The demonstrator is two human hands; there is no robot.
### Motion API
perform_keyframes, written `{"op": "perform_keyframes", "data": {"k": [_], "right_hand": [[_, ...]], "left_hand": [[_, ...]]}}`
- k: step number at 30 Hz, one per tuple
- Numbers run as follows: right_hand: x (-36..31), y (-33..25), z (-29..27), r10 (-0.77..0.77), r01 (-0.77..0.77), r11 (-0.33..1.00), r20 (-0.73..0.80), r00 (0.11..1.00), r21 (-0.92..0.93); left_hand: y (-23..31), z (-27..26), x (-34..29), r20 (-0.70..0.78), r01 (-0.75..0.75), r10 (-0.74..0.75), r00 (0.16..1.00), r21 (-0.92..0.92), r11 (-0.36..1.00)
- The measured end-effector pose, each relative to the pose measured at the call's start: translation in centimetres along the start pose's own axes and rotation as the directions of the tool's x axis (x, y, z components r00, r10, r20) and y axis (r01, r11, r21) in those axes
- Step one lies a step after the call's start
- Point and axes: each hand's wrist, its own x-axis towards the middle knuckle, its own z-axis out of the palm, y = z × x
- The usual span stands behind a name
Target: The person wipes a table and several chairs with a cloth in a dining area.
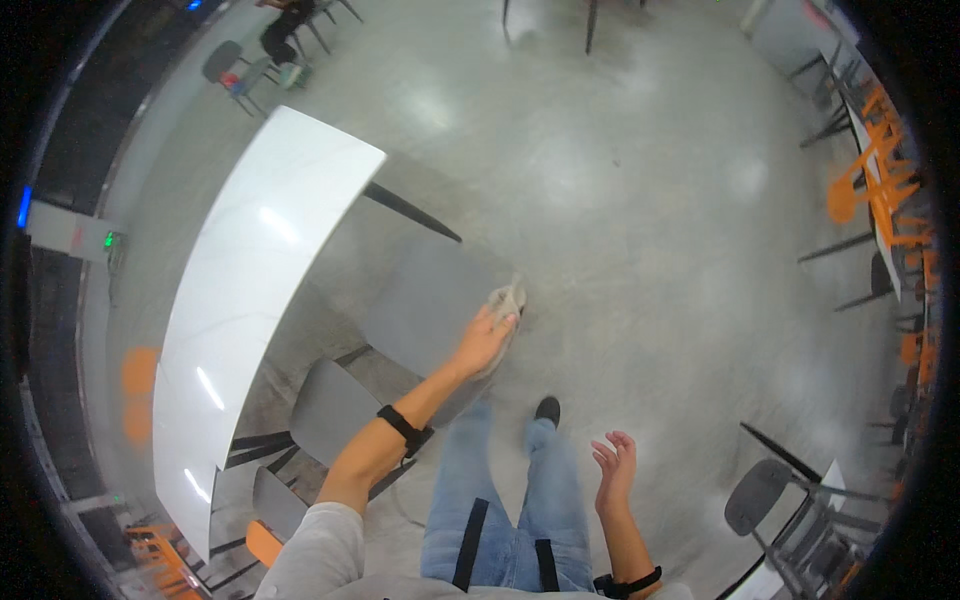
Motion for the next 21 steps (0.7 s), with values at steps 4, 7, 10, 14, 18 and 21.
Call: {"op": "perform_keyframes", "data": {"k": [4, 7, 10, 14, 18, 21], "right_hand": [[-1.6, -4.2, 0.6, -0.098, 0.095, 0.995, 0.083, 0.992, 0.044], [-2.8, -7.4, 1.4, -0.131, 0.126, 0.991, 0.2, 0.971, 0.037], [-4.2, -10.5, 2.4, -0.123, 0.125, 0.992, 0.352, 0.928, 0.017], [-5.3, -13.6, 6.4, -0.184, 0.362, 0.918, 0.636, 0.749, -0.161], [-7.4, -15.2, 11.7, -0.069, 0.549, 0.77, 0.812, 0.58, -0.326], [-10.5, -17.0, 13.5, -0.033, 0.875, 0.443, 0.972, 0.232, -0.194]], "left_hand": [[3.6, -3.0, -6.4, -0.075, -0.273, 0.28, 0.957, 0.092, 0.958], [6.5, -7.7, -15.0, 0.282, -0.013, 0.003, 0.959, 0.032, 0.999], [10.6, -12.5, -25.3, 0.437, 0.266, -0.278, 0.855, 0.088, 0.96], [13.7, -16.7, -37.2, 0.051, 0.334, -0.332, 0.942, -0.263, 0.905], [13.7, -17.1, -46.1, -0.225, 0.102, -0.564, 0.794, -0.867, 0.488], [13.9, -15.1, -52.0, -0.419, -0.264, -0.524, 0.741, -0.9, 0.347]]}}
